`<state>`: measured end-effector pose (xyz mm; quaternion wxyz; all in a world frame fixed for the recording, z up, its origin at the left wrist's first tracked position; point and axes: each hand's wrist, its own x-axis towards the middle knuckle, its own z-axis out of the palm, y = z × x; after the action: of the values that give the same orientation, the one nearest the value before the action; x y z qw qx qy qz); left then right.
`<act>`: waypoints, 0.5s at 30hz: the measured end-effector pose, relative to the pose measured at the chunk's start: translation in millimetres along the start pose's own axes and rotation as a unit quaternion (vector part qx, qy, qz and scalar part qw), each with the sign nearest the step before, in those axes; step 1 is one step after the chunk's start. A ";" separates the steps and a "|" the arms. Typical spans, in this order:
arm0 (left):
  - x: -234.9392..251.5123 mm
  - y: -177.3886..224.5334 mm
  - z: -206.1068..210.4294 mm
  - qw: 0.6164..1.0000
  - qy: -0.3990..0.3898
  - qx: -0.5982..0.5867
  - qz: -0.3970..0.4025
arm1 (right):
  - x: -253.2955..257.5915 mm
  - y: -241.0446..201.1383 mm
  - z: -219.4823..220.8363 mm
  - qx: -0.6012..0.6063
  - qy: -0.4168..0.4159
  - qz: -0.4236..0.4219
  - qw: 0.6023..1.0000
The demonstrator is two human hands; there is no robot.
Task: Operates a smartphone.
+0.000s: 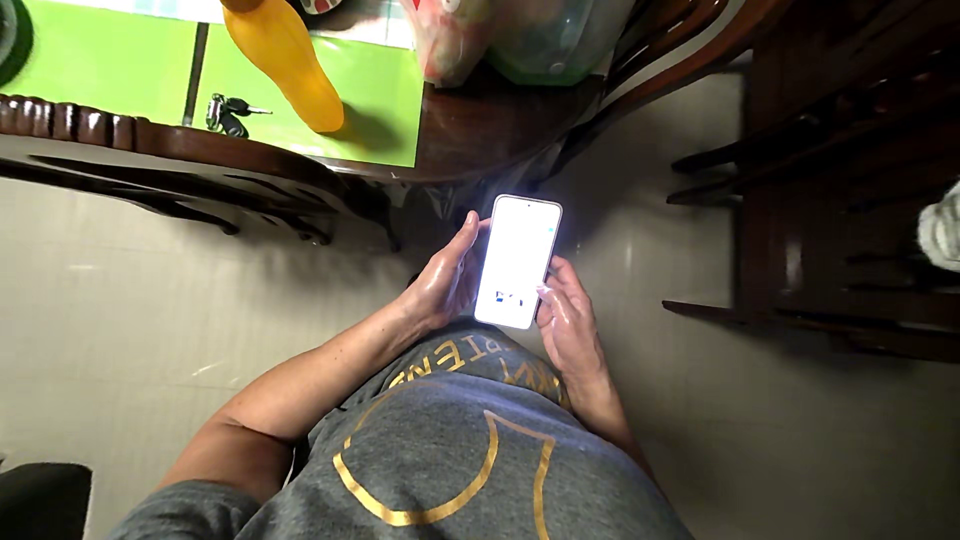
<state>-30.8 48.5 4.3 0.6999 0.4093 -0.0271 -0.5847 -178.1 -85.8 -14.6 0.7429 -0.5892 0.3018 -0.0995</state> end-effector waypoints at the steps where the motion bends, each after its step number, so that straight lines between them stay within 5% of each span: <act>1: 0.2 -0.1 0.2 1.000 -0.002 -0.001 0.001 | 0.0 -0.2 0.3 0.003 0.003 -0.001 1.000; 15: -1.4 -2.4 2.7 1.000 -0.003 -0.001 0.002 | -5.3 -3.7 2.2 -0.014 -0.026 -0.018 0.999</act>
<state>-34.6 48.3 5.3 0.7018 0.4066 -0.0292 -0.5843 -180.4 -82.3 -9.2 0.7404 -0.6071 0.2729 -0.0932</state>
